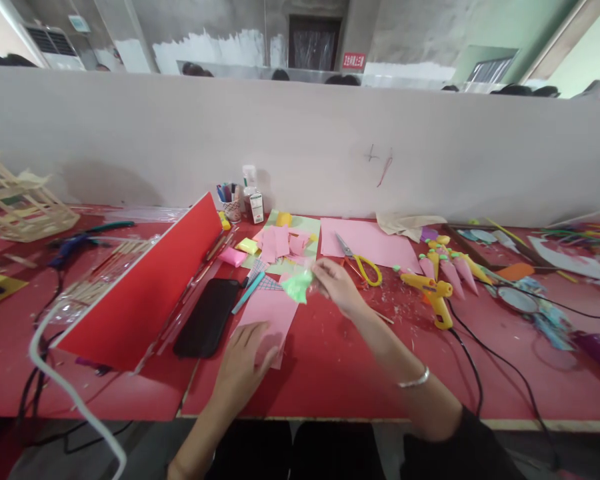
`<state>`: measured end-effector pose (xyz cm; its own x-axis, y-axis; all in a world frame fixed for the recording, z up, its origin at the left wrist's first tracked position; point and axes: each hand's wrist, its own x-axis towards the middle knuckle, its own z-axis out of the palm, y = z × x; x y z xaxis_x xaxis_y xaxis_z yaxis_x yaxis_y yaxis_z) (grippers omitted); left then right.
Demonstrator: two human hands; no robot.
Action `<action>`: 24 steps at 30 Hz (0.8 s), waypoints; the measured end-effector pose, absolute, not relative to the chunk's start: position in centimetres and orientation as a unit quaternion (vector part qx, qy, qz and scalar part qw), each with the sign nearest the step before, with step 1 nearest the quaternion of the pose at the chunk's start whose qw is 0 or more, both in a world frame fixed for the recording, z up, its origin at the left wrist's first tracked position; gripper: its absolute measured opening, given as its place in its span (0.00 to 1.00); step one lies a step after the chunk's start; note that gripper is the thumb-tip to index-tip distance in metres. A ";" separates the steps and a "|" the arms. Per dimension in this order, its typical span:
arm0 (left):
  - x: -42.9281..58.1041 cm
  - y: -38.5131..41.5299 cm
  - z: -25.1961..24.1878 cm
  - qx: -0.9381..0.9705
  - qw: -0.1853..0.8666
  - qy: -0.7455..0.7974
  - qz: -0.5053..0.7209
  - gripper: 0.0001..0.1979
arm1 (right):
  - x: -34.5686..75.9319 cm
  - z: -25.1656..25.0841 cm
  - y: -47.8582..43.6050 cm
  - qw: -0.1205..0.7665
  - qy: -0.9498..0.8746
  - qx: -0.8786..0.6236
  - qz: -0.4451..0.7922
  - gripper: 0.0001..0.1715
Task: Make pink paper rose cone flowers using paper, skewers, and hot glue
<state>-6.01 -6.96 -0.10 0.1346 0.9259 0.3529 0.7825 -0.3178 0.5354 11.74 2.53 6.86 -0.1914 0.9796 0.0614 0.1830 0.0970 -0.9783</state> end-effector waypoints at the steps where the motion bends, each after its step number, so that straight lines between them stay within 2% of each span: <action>1: -6.2 -7.2 -0.8 0.759 0.058 0.577 0.296 0.19 | 11.8 6.9 3.7 0.412 -0.615 -0.503 0.446 0.11; 3: -6.5 -7.5 -1.7 0.780 -0.010 0.576 0.243 0.23 | 11.4 6.5 5.9 0.404 -0.613 -0.527 0.429 0.06; 5: -6.6 -7.8 -2.2 0.798 -0.034 0.568 0.198 0.24 | 10.5 5.7 7.6 0.389 -0.619 -0.545 0.411 0.08; 11: -6.8 -7.7 -2.4 0.796 -0.041 0.583 0.158 0.26 | 9.2 2.9 7.6 0.306 -0.692 -0.577 0.307 0.28; 13: -6.8 -7.6 -2.4 0.786 -0.044 0.596 0.159 0.27 | 9.6 2.7 6.5 0.273 -0.716 -0.583 0.269 0.32; 16: -6.5 -7.3 -1.9 0.781 -0.035 0.606 0.147 0.28 | 10.0 2.7 4.5 0.208 -0.750 -0.583 0.234 0.31; 21: -5.9 -6.9 -1.0 0.778 -0.045 0.611 0.141 0.22 | 9.7 3.0 1.9 0.123 -0.791 -0.569 0.186 0.32; 24: -5.8 -6.9 -1.1 0.778 -0.057 0.607 0.149 0.21 | 9.3 3.1 1.4 0.088 -0.799 -0.573 0.159 0.28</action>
